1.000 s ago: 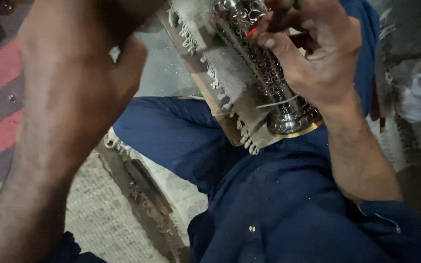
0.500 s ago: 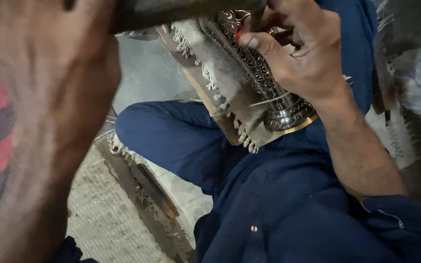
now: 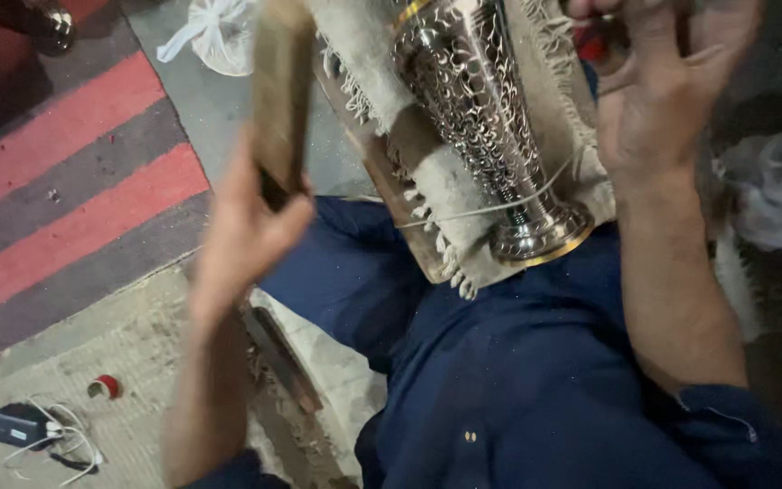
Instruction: The person sits cross-legged on the floor with an ornate brass vase resting on a cloth pad on their lap. They hold a chisel against the vase's decorated surface and strike it with a wooden mallet, chasing the pattern, occasionally repositioning the chisel and steadying the vase.
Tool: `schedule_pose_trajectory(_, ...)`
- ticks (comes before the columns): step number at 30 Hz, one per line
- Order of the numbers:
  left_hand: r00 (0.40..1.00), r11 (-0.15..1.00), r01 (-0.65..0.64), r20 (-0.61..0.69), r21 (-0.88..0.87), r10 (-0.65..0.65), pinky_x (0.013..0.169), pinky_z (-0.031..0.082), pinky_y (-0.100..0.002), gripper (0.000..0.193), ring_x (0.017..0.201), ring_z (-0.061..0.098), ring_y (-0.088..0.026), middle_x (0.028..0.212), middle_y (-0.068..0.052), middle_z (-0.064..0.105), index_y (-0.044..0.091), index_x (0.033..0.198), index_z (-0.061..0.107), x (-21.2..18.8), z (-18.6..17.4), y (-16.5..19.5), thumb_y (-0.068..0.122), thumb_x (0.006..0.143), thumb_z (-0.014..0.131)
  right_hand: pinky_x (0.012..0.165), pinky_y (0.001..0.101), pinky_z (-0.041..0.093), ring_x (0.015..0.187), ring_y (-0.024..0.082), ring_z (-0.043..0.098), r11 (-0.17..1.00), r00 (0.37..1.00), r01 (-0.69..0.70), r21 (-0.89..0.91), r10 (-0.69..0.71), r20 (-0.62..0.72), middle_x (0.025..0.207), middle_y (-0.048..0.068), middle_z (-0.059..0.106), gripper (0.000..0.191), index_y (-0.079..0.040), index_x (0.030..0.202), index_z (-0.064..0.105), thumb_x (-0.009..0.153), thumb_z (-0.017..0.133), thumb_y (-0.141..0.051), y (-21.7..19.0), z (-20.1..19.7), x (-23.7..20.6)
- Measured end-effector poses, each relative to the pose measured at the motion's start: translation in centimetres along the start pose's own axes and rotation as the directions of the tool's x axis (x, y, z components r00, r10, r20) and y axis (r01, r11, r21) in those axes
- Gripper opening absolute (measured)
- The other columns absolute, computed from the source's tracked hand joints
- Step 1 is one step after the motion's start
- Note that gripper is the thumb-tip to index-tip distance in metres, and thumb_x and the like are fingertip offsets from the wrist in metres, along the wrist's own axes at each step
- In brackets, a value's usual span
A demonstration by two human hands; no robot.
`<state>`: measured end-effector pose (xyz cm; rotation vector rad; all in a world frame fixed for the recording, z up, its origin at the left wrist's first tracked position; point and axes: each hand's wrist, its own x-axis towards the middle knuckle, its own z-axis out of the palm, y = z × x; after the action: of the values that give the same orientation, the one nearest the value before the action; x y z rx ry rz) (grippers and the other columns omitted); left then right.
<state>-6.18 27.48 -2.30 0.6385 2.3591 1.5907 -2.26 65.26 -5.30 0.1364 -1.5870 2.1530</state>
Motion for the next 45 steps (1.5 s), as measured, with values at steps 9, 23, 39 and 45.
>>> schedule_pose_trajectory(9,0.943,0.95,0.314,0.122,-0.005,-0.311,0.077,0.055,-0.038,0.057,0.083,0.069,-0.025,0.091,-0.017,0.069,0.006,0.135,0.051,-2.4,6.0,-4.6,0.011,0.081,0.067,0.088,0.0345,0.062,0.093,0.025,0.074,0.992,0.991,-0.118,-0.038,0.115,-0.073,0.103,0.017,0.072,0.038,-0.005,0.14,0.042,0.117,0.072,-0.007,-1.5,-0.6,1.0)
schedule_pose_trajectory(23,0.906,0.894,0.188,-0.279,-0.406,-0.318,0.084,0.052,-0.036,0.043,0.088,0.061,-0.017,0.096,-0.008,0.062,0.001,0.13,0.05,-2.8,6.3,-0.1,0.001,0.09,0.068,0.09,0.0301,0.067,0.1,0.023,0.077,0.97,0.95,-0.177,-0.169,0.213,0.227,0.104,0.015,0.074,0.032,-0.001,0.136,0.053,0.114,0.075,-0.005,-2.0,4.3,4.2)
schedule_pose_trajectory(39,0.939,0.982,0.083,-0.316,-0.172,-0.134,0.086,0.057,-0.029,0.052,0.094,0.069,-0.016,0.101,-0.006,0.068,0.004,0.138,0.045,1.0,5.0,4.5,-0.001,0.09,0.065,0.09,0.0298,0.068,0.098,0.022,0.078,0.961,0.959,0.033,-0.276,0.047,0.279,0.104,0.018,0.075,0.033,-0.002,0.14,0.046,0.115,0.066,0.0,-1.4,6.5,4.8)
schedule_pose_trajectory(45,0.967,0.99,0.089,-0.247,0.112,-0.06,0.081,0.058,-0.035,0.056,0.09,0.075,-0.024,0.098,-0.012,0.07,0.004,0.14,0.044,2.2,2.1,7.7,0.001,0.089,0.066,0.082,0.0272,0.063,0.092,0.02,0.075,0.956,0.979,0.088,-0.279,-0.031,0.201,0.104,0.019,0.075,0.031,-0.004,0.139,0.046,0.119,0.067,0.006,-0.2,6.5,3.5)
